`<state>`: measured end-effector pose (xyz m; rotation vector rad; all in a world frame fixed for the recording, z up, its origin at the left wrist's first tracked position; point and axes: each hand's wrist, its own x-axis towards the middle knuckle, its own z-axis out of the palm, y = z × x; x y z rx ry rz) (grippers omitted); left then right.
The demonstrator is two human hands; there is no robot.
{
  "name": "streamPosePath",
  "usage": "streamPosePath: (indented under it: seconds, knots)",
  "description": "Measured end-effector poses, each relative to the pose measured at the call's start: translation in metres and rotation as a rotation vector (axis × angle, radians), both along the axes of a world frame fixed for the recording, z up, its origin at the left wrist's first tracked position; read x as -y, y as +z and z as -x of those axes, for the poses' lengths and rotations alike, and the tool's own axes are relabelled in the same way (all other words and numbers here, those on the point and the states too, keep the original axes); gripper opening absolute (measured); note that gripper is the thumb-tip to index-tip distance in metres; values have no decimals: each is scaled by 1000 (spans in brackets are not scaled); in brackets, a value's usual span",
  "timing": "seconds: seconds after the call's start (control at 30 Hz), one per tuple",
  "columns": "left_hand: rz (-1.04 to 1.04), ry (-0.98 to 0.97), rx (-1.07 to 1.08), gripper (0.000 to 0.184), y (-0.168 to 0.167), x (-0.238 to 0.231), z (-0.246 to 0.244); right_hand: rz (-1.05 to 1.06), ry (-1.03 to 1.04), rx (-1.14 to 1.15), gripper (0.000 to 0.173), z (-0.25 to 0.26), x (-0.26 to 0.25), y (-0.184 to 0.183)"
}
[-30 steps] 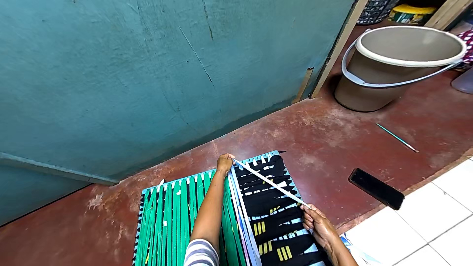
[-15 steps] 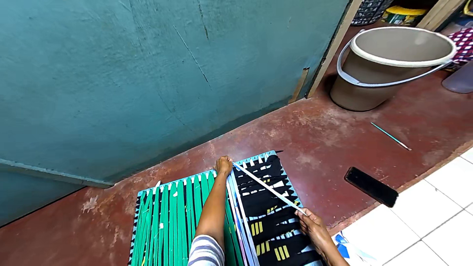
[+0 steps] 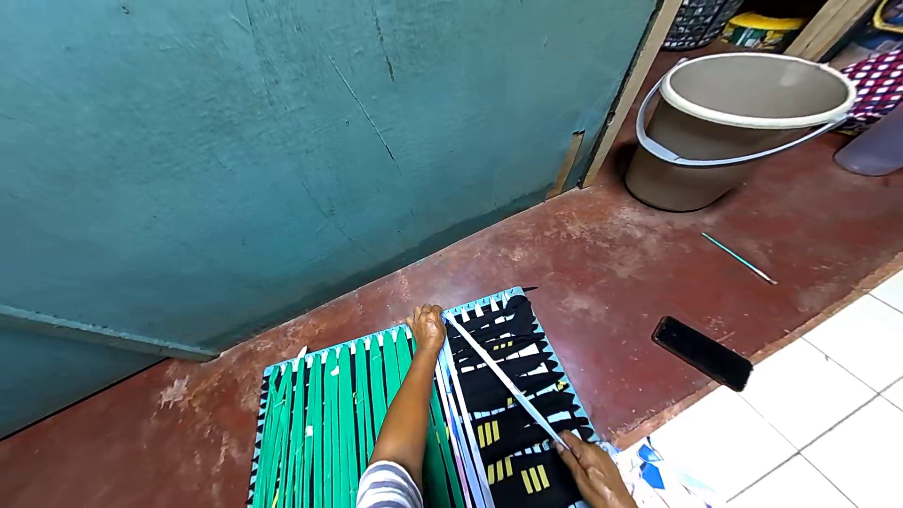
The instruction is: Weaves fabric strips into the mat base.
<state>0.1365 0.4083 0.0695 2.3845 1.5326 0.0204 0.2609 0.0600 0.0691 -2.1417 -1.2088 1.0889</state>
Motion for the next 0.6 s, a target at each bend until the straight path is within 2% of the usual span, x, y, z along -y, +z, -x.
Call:
streamPosePath:
  seconds: [0.1, 0.27, 0.4, 0.6]
  knots:
    - [-26, 30, 144, 30, -6, 4, 7, 43, 63, 32, 34, 9, 3, 1]
    - [111, 79, -12, 29, 9, -2, -3, 53, 77, 10, 35, 15, 1, -3]
    - [127, 90, -89, 28, 10, -6, -7, 34, 57, 8, 34, 16, -2, 0]
    - [184, 63, 39, 33, 12, -12, 5, 22, 38, 2, 35, 13, -1, -6]
